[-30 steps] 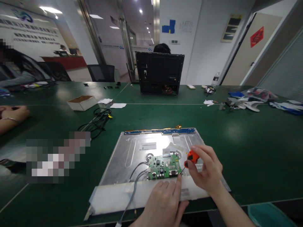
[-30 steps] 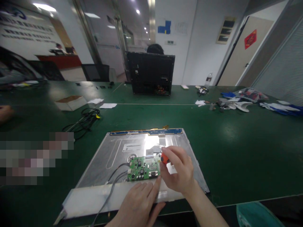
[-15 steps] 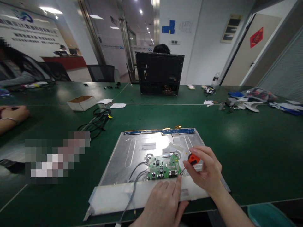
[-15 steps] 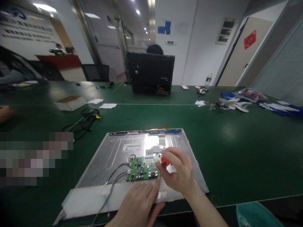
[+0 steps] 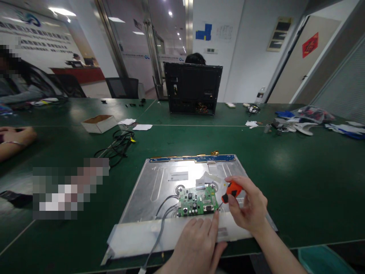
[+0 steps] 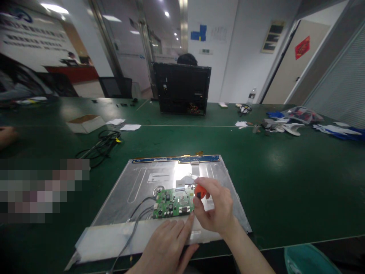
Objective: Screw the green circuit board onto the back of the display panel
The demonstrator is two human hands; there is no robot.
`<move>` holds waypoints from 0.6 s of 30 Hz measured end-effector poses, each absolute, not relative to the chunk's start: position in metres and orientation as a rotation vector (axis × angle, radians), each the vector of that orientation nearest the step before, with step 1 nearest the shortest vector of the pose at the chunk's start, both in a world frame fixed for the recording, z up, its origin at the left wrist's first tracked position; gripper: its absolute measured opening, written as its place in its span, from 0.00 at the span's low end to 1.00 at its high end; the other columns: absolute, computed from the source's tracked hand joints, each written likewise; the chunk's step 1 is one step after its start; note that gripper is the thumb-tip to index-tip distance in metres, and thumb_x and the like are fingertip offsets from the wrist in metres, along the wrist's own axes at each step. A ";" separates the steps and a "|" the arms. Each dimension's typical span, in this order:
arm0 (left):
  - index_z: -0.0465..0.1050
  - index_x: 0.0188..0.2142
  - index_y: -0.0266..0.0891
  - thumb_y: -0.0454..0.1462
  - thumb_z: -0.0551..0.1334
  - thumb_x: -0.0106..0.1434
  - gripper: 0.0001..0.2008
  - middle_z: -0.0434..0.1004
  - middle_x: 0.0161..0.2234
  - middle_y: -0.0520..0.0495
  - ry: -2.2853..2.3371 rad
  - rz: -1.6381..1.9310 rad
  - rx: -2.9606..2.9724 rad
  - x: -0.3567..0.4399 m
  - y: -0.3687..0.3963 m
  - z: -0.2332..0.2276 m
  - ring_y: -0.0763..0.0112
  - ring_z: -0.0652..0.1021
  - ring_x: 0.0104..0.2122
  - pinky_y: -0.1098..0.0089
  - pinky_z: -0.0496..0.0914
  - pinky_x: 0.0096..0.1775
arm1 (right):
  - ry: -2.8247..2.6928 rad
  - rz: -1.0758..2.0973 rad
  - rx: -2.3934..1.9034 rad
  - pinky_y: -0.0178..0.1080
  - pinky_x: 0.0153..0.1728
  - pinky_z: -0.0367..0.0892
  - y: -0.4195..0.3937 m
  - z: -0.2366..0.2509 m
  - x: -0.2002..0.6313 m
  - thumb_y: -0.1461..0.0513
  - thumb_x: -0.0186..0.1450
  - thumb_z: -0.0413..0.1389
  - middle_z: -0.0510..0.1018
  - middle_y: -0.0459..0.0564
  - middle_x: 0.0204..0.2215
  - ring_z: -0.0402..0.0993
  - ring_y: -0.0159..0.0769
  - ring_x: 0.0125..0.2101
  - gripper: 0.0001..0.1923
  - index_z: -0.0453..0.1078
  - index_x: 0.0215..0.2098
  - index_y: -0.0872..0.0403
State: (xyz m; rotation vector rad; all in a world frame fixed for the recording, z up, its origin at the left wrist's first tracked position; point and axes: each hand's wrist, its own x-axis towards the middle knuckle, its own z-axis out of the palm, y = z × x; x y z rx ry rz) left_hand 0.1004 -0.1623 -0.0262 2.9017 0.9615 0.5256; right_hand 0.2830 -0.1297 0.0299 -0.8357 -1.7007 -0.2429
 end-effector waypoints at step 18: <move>0.61 0.59 0.27 0.41 0.52 0.71 0.22 0.79 0.38 0.37 0.969 0.572 2.902 0.101 -0.163 -0.025 0.57 0.78 0.34 0.59 0.74 0.39 | -1.702 -0.235 -0.844 0.36 0.24 0.73 -0.128 0.029 0.283 0.69 0.64 0.54 0.79 0.53 0.37 0.76 0.36 0.30 0.26 0.61 0.61 0.54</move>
